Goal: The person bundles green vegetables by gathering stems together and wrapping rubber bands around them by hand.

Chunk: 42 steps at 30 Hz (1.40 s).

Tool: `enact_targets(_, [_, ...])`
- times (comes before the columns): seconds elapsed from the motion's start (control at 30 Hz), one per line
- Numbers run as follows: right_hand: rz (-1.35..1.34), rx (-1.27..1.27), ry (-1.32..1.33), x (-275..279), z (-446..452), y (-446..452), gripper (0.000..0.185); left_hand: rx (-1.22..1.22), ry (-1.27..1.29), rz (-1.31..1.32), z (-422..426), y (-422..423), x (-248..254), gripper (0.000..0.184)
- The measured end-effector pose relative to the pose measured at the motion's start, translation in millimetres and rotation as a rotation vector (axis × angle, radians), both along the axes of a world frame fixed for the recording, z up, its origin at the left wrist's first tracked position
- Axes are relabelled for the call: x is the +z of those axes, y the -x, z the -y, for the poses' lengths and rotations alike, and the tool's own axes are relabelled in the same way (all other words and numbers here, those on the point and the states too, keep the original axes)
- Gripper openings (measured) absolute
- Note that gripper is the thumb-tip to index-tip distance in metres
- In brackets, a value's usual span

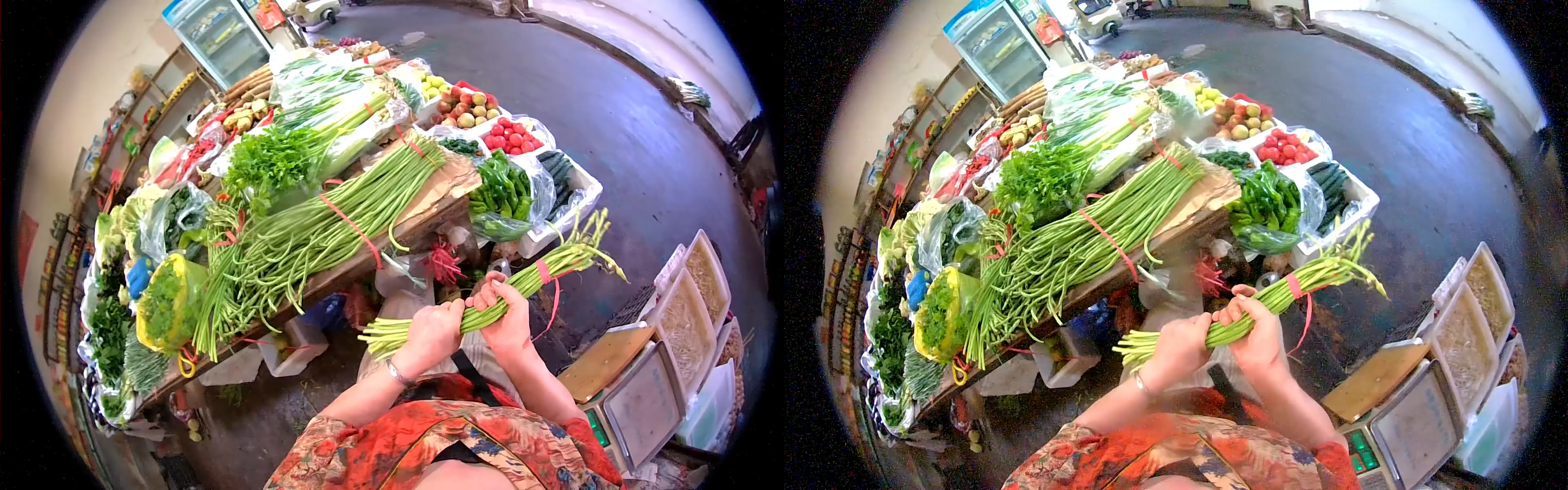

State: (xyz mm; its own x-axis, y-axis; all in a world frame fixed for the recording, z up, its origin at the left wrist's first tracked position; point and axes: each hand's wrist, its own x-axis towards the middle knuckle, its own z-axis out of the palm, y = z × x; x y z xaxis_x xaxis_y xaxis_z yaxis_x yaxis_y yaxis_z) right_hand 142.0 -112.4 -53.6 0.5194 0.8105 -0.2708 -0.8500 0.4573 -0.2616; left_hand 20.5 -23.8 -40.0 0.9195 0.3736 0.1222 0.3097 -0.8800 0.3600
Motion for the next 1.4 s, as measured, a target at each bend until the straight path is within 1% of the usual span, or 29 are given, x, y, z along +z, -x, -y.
enact_targets(0.03, [-0.009, 0.024, -0.021, -0.1, 1.6, -2.7, 0.014, -0.002, 0.000, 0.002, -0.3, -0.8, -3.7, 0.029])
enact_targets(0.07, [-0.018, 0.047, -0.043, 0.0, 2.5, -5.0, 0.015, -0.012, -0.012, 0.066, -1.0, -1.4, -8.4, 0.029])
enact_targets(0.1, [-0.013, 0.043, -0.012, 1.5, 2.5, -4.6, 0.017, -0.023, -0.025, 0.130, -1.5, -2.7, -8.6, 0.029])
enact_targets(0.13, [-0.014, 0.041, -0.012, 1.1, 2.2, -2.3, 0.017, -0.025, -0.024, 0.129, -0.8, -3.0, -8.4, 0.029])
enact_targets(0.2, [0.093, 0.016, 0.047, -1.4, 3.6, 3.9, 0.014, -0.004, 0.186, 0.198, 2.2, -2.9, -6.9, 0.030])
enact_targets(0.27, [0.123, 0.013, 0.034, 0.7, 5.0, 7.0, 0.013, 0.001, 0.231, 0.182, 2.5, -0.5, -11.8, 0.029])
enact_targets(0.33, [0.218, -0.006, 0.027, 6.2, 8.1, 10.5, 0.012, 0.002, 0.281, 0.164, 4.2, 0.2, -12.5, 0.028])
enact_targets(0.4, [0.245, -0.011, 0.015, 10.6, 9.6, 8.9, 0.012, -0.007, 0.422, 0.191, 6.0, -3.1, -9.4, 0.027])
enact_targets(0.57, [0.341, -0.035, 0.034, 25.0, 11.0, 7.6, 0.012, -0.043, 0.453, 0.209, 7.5, -9.4, 0.4, 0.025])
enact_targets(0.63, [0.383, -0.033, 0.011, 22.3, 12.2, 6.8, 0.017, -0.043, 0.460, 0.211, 8.0, -8.9, 0.4, 0.024])
enact_targets(0.67, [0.384, -0.033, 0.011, 24.4, 12.6, 8.1, 0.017, -0.018, 0.387, 0.200, 8.3, -7.3, 0.4, 0.025])
enact_targets(0.7, [0.379, -0.066, 0.012, 28.7, 13.3, 10.3, 0.021, 0.006, 0.313, 0.190, 8.0, -5.7, 0.6, 0.027])
enact_targets(0.73, [0.374, -0.099, 0.013, 32.5, 14.1, 11.5, 0.025, 0.005, 0.312, 0.191, 5.5, -3.0, 1.3, 0.027])
enact_targets(0.8, [0.327, -0.169, -0.032, 35.0, 21.3, 2.8, 0.033, -0.008, 0.201, 0.020, -0.5, 4.0, 1.8, 0.021])
enact_targets(0.83, [0.343, -0.179, -0.025, 31.9, 25.0, -6.4, 0.032, -0.008, 0.202, 0.019, -1.4, 5.9, -0.8, 0.021])
enact_targets(0.93, [0.170, -0.144, -0.187, 24.2, 30.3, -22.4, 0.017, -0.020, 0.231, 0.001, -0.9, 10.1, -7.9, 0.018])
enact_targets(0.97, [0.171, -0.144, -0.187, 22.4, 31.1, -24.7, 0.017, -0.042, 0.243, 0.009, 0.9, 9.3, -9.1, 0.017])
enact_targets(1.03, [0.279, -0.078, -0.075, 22.5, 32.1, -27.8, 0.011, -0.060, 0.259, 0.022, 4.7, 9.1, -12.6, 0.017])
enact_targets(1.07, [0.279, -0.077, -0.073, 23.5, 32.3, -28.0, 0.011, -0.067, 0.266, 0.003, 5.5, 9.2, -14.8, 0.017])
enact_targets(1.13, [0.313, -0.092, 0.121, 26.2, 31.2, -27.4, 0.013, -0.075, 0.271, -0.015, 5.8, 9.5, -15.7, 0.017])
enact_targets(1.17, [0.317, -0.107, 0.157, 26.5, 30.7, -25.3, 0.014, -0.077, 0.267, -0.056, 5.9, 10.6, -15.7, 0.017])
enact_targets(1.27, [0.366, -0.077, 0.197, 18.8, 28.4, -25.5, 0.013, -0.082, 0.270, -0.106, 6.6, 14.3, -15.3, 0.017])
enact_targets(1.3, [0.382, -0.050, 0.193, 16.2, 29.7, -26.3, 0.019, -0.084, 0.277, -0.118, 6.3, 14.6, -12.3, 0.018])
enact_targets(1.33, [0.382, -0.050, 0.193, 16.0, 30.3, -26.7, 0.019, -0.083, 0.277, -0.119, 5.6, 14.7, -8.8, 0.018])
enact_targets(1.4, [0.399, -0.038, 0.061, 21.6, 32.3, -26.4, 0.029, -0.100, 0.417, -0.098, 4.0, 14.6, -1.0, 0.019])
